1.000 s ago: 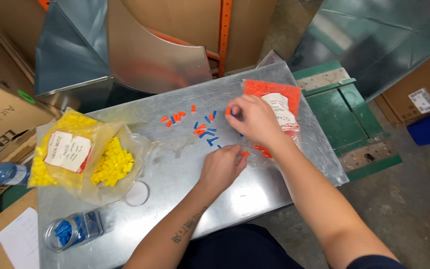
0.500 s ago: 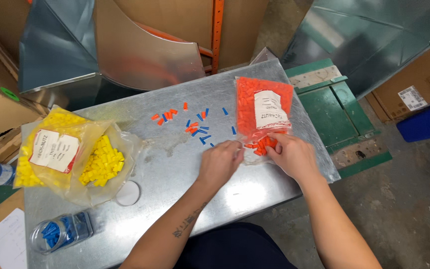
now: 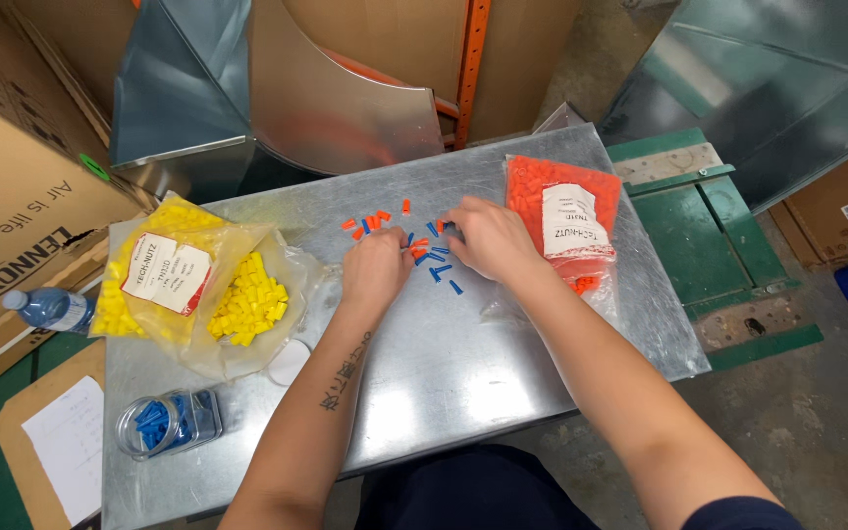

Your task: The person sorts small plastic pieces by color on a metal table. They pick up blue, yellow, and orange pieces from a mixed pile and place them into separate clear plastic bags or a small container. The person continues sorting the pieces one by one throughout the video.

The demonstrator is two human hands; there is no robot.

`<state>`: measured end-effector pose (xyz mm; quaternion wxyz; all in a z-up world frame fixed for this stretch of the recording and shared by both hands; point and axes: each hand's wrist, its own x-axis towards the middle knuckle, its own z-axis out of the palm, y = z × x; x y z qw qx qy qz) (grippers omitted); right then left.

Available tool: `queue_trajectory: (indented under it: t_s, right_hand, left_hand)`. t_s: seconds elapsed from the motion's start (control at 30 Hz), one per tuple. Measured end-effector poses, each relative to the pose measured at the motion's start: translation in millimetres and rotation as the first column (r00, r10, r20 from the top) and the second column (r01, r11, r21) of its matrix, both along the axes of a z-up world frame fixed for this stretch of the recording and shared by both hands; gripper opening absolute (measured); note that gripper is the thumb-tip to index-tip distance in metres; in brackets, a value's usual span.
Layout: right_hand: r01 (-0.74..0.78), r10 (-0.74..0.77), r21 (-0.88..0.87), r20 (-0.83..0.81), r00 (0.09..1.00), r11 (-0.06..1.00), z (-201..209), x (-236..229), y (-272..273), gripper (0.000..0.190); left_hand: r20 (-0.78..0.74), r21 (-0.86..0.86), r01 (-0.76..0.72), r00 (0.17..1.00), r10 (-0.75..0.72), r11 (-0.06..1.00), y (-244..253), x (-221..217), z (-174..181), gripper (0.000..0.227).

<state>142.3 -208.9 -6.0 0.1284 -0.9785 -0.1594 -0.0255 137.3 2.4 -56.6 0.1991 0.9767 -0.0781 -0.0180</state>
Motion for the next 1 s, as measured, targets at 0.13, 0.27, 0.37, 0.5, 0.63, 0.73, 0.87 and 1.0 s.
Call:
queue_trajectory:
  t_s: [0.13,0.27,0.37,0.5,0.63,0.73,0.87,1.0]
  right_hand:
    - [-0.020,0.009,-0.105,-0.107,0.994,0.994,-15.0,30.1,11.8,0.034]
    - [-0.039,0.026,-0.118,-0.108,0.994,0.992,-24.1,34.8,11.8,0.027]
    - [-0.054,0.053,-0.061,-0.016,0.998,0.997,-18.6,23.3,5.8,0.022]
    - [-0.041,0.021,0.144,0.136,0.990,0.989,20.1,-40.9,-18.2,0.023]
    - [0.026,-0.085,0.297,0.188,0.978,0.954,2.9,-109.2,-67.3,0.020]
    - [0.259,-0.306,0.288,0.128,0.944,0.922,-21.6,-142.3,-102.5,0.023]
    - [0.459,-0.502,0.286,0.099,0.859,0.841,-28.8,-156.8,-124.0,0.024]
    - [0.447,-0.502,0.293,0.147,0.853,0.845,-23.7,-146.1,-126.2,0.025]
  left_hand:
    - [0.000,0.005,0.017,1.000,-0.017,1.000,1.5,-3.9,0.0,0.013]
    - [-0.002,-0.014,0.039,0.999,-0.039,0.999,5.1,-9.1,-2.7,0.013]
    - [0.014,-0.034,0.033,0.999,-0.033,0.999,10.0,-13.1,-0.2,0.013]
    - [-0.012,-0.183,0.017,1.000,-0.020,0.983,3.3,-45.9,48.6,0.015]
    - [0.030,-0.248,0.132,0.991,-0.128,0.960,-23.0,-75.3,32.8,0.015]
    - [0.076,-0.248,0.234,0.972,-0.222,0.940,-58.6,-93.3,27.8,0.010]
    - [0.108,-0.249,0.341,0.940,-0.324,0.907,-100.4,-97.7,21.6,0.007]
    - [0.093,-0.254,0.378,0.926,-0.367,0.890,-119.9,-89.7,13.2,0.008]
